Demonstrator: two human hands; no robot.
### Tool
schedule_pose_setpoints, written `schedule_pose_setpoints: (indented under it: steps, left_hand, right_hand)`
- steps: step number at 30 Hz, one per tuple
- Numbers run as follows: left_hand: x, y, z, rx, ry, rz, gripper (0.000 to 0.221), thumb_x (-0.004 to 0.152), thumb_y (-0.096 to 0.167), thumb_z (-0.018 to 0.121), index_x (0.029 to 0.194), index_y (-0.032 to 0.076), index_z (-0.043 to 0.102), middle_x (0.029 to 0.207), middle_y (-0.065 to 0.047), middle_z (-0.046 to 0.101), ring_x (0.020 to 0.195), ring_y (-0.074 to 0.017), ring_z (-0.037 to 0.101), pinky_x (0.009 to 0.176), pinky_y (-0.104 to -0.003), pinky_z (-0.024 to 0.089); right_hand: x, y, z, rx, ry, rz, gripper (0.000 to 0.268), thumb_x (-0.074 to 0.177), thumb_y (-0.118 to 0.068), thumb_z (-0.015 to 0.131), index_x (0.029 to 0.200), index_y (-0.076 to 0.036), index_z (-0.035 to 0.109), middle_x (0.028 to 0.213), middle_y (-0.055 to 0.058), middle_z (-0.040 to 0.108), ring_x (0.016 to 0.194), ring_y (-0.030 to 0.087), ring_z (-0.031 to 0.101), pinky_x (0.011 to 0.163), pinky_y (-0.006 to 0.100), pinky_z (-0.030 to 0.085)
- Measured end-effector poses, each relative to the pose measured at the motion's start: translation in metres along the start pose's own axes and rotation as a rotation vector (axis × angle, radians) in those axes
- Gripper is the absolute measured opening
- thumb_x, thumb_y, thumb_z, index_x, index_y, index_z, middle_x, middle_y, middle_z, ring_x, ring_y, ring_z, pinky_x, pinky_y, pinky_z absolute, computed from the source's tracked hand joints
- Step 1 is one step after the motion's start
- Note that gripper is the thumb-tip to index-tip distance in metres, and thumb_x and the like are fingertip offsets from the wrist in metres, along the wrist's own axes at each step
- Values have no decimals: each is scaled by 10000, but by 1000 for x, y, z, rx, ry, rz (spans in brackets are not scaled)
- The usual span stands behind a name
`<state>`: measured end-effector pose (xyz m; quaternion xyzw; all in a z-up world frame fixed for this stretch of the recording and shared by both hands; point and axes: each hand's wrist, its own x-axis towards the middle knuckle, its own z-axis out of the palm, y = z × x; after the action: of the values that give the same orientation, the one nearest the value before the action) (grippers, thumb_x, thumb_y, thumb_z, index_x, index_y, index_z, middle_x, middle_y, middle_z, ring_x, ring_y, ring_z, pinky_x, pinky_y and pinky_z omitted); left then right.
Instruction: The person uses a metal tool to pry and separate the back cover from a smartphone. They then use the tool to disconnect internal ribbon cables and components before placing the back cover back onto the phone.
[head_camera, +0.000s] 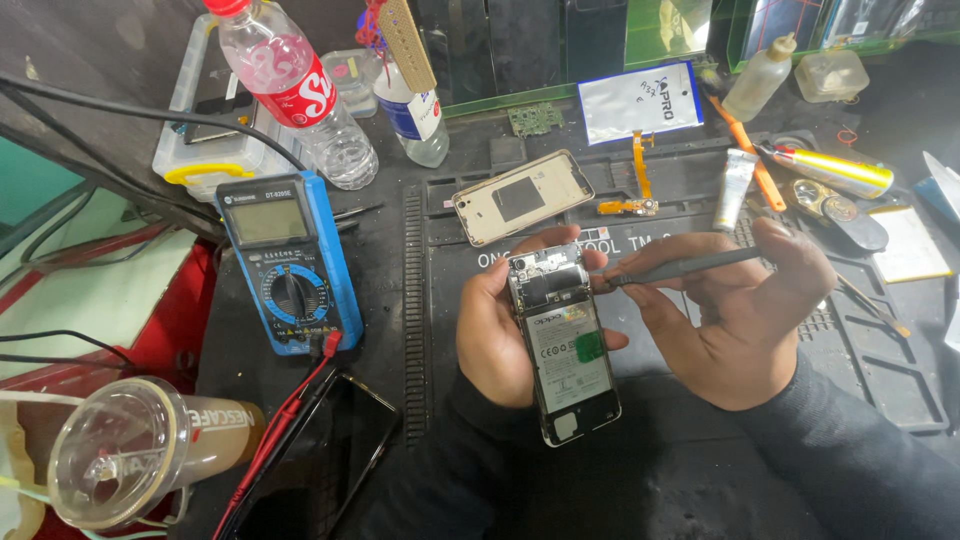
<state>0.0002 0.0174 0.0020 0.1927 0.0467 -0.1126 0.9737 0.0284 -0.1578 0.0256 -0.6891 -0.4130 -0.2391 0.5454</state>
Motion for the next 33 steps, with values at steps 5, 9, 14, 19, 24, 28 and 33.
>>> schedule_pose_setpoints:
  steps: [5,9,14,19,24,28,33]
  left_hand:
    - [2,-1,-3,-7,16,-6,617,978,393,418,1397,-33,568,1196,-276,637,1135,-436,619,654,-582,620]
    - [2,-3,5,64,94,24,597,943,390,416,1337,-22,595,1161,-262,657,1081,-414,636,611,-550,613]
    - [2,-4,15,273,212,141,634,958,417,390,1388,2,601,1163,-224,684,1063,-384,683,578,-449,621]
    - [-5,-1,33,598,242,243,645,1006,419,307,1481,51,540,1241,-183,679,1102,-293,705,668,-362,629]
    - [-9,1,44,1000,232,494,835,892,672,321,1416,73,576,1228,-105,692,1069,-220,730,722,-321,575]
    - [-7,1,41,946,253,501,767,903,606,358,1396,70,598,1217,-104,698,1076,-225,743,710,-324,561]
    - [-5,-2,37,1030,181,563,752,930,605,342,1390,64,589,1204,-124,706,1103,-270,753,731,-346,562]
  right_hand:
    - [-3,0,2,36,2,34,758,925,160,588,1390,-196,107,1022,320,631,799,364,756,768,433,677]
    - [-7,5,-2,-132,-32,8,721,944,83,631,1367,-160,100,1009,187,716,774,229,786,865,310,607]
    - [10,-13,-14,-200,-74,205,397,953,-46,632,1282,-161,440,1017,161,730,839,235,751,749,315,601]
    - [-2,-6,-29,-575,-15,317,342,891,-186,904,1052,-80,621,1064,28,781,953,131,759,832,259,533]
    - [-4,10,-40,-560,-253,532,263,970,-349,637,919,-92,630,748,32,691,627,226,657,620,367,483]
    - [4,10,-42,-440,-382,446,229,978,-253,598,1123,-82,642,1030,42,727,938,246,704,835,382,526]
    - [9,11,-47,-436,-420,548,313,966,-376,589,1097,-104,670,972,36,780,873,240,752,767,382,554]
